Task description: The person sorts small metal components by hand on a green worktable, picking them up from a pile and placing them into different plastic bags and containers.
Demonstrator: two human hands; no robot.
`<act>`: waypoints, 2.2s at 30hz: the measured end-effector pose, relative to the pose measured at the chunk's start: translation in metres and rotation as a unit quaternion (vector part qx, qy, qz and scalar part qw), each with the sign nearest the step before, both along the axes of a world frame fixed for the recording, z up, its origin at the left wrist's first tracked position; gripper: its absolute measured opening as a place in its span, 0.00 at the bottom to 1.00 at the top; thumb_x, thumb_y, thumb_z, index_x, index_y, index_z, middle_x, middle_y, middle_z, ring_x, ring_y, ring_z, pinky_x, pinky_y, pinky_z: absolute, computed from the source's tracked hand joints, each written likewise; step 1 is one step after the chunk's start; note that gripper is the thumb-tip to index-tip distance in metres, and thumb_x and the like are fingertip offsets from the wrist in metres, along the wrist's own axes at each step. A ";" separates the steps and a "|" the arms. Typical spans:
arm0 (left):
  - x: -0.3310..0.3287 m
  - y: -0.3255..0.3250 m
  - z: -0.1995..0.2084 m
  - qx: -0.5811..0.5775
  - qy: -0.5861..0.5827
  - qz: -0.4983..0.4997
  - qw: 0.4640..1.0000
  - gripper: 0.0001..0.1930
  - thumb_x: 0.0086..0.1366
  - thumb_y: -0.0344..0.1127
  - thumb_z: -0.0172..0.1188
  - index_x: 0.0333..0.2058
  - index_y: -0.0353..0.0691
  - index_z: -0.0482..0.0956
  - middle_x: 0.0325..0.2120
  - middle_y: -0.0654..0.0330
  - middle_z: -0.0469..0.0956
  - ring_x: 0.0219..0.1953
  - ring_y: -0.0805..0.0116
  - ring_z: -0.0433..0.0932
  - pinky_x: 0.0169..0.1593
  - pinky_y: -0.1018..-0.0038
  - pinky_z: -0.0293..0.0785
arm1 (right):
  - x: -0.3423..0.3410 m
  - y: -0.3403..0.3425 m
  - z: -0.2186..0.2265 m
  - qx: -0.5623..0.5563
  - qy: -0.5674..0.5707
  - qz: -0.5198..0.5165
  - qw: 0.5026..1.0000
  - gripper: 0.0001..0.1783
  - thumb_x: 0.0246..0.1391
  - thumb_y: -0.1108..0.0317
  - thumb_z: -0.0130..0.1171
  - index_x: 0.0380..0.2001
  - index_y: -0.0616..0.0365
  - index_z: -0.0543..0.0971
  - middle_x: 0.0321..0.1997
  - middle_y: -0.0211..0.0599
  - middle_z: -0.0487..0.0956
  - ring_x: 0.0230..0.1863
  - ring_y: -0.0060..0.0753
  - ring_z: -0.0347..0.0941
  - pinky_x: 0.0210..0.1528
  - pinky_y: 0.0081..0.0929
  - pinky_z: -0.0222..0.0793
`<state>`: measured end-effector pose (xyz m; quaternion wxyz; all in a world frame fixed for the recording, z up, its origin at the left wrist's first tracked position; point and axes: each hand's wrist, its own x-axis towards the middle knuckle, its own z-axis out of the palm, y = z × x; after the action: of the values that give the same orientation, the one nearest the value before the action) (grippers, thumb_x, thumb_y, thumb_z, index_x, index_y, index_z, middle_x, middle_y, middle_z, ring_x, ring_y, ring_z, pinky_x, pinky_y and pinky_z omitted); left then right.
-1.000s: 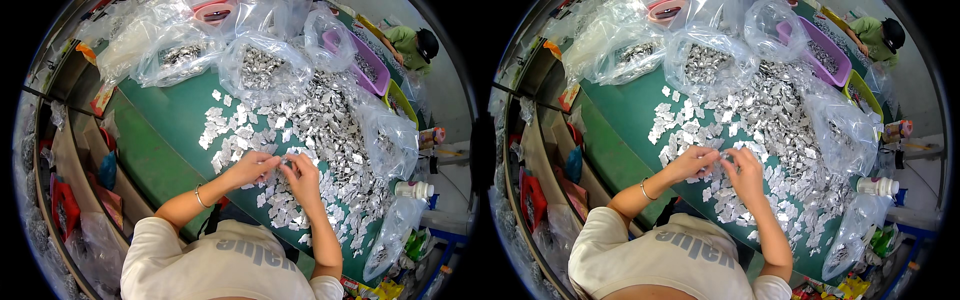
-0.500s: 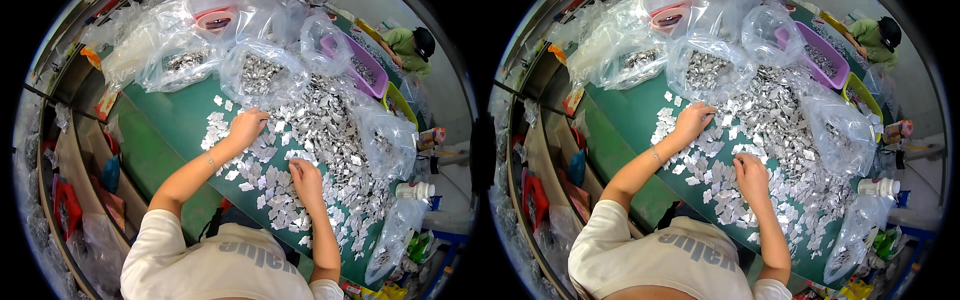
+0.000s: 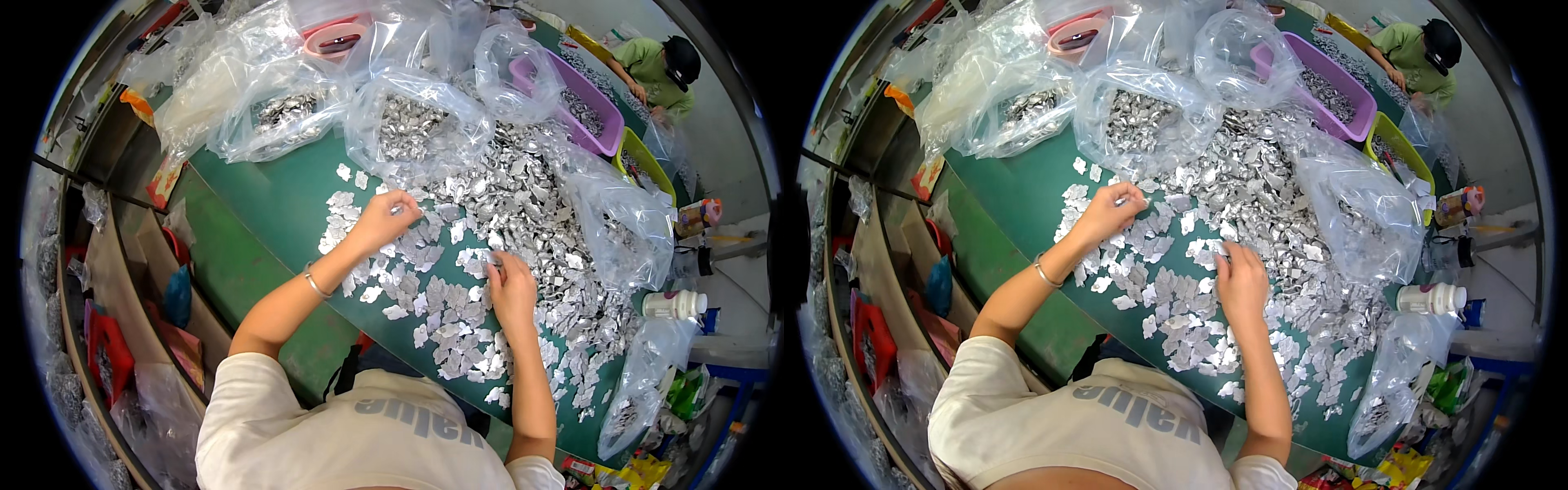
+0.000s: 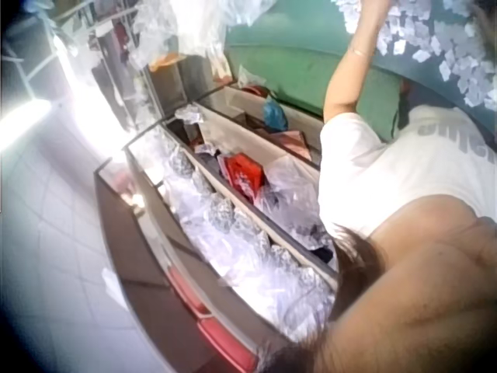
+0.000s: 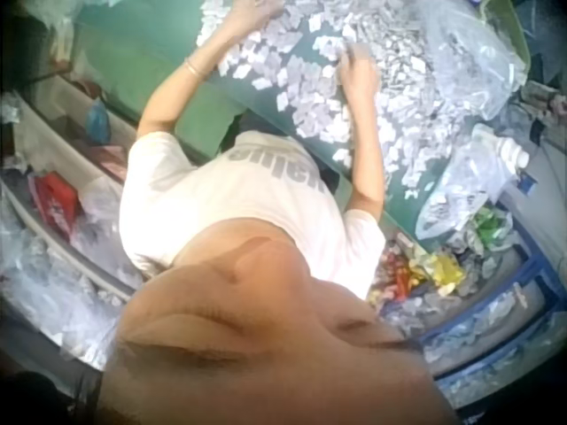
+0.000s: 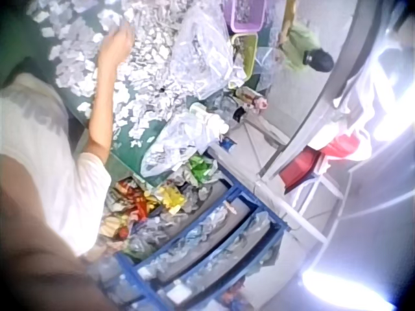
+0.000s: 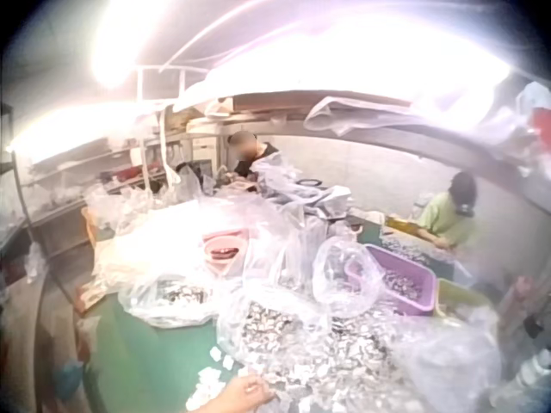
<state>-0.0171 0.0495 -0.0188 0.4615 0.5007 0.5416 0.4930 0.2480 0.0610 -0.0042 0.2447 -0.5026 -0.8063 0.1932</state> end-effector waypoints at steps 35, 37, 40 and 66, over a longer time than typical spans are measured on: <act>0.061 -0.087 0.030 -0.303 -0.522 -0.024 0.797 0.08 0.65 0.34 0.50 0.40 0.38 0.73 0.18 0.69 0.60 0.17 0.82 0.56 0.15 0.86 0.50 | 0.104 0.029 0.079 -0.242 0.515 -0.090 0.817 0.18 0.53 0.73 0.53 0.49 0.60 0.69 0.35 0.33 0.72 0.34 0.27 0.69 0.33 0.23 0.65; 0.061 -0.089 0.023 -0.308 -0.542 -0.035 0.781 0.09 0.65 0.34 0.51 0.41 0.37 0.73 0.19 0.68 0.61 0.18 0.81 0.58 0.16 0.87 0.51 | 0.115 0.000 0.068 -0.338 0.651 -0.047 0.678 0.19 0.51 0.77 0.53 0.49 0.63 0.69 0.38 0.36 0.73 0.37 0.29 0.70 0.36 0.21 0.67; 0.061 -0.095 0.016 -0.300 -0.559 -0.041 0.772 0.09 0.65 0.34 0.51 0.40 0.38 0.73 0.18 0.68 0.62 0.17 0.81 0.58 0.15 0.87 0.52 | 0.132 -0.042 0.040 -0.408 0.690 -0.056 0.596 0.20 0.50 0.82 0.52 0.49 0.65 0.69 0.42 0.43 0.74 0.41 0.32 0.72 0.38 0.21 0.69; 0.075 -0.071 0.035 -0.239 -0.694 0.131 0.666 0.17 0.66 0.32 0.42 0.51 0.32 0.66 0.48 0.45 0.70 0.50 0.54 0.72 0.58 0.50 0.64 | 0.144 -0.097 0.032 -0.026 0.074 -0.132 0.988 0.07 0.52 0.75 0.53 0.34 0.67 0.77 0.30 0.48 0.75 0.32 0.48 0.72 0.37 0.34 0.66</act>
<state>0.0581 -0.0210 0.0164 0.7386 -0.1899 0.2244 0.6067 0.3918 -0.0356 0.0279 0.3138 -0.5955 -0.7072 0.2162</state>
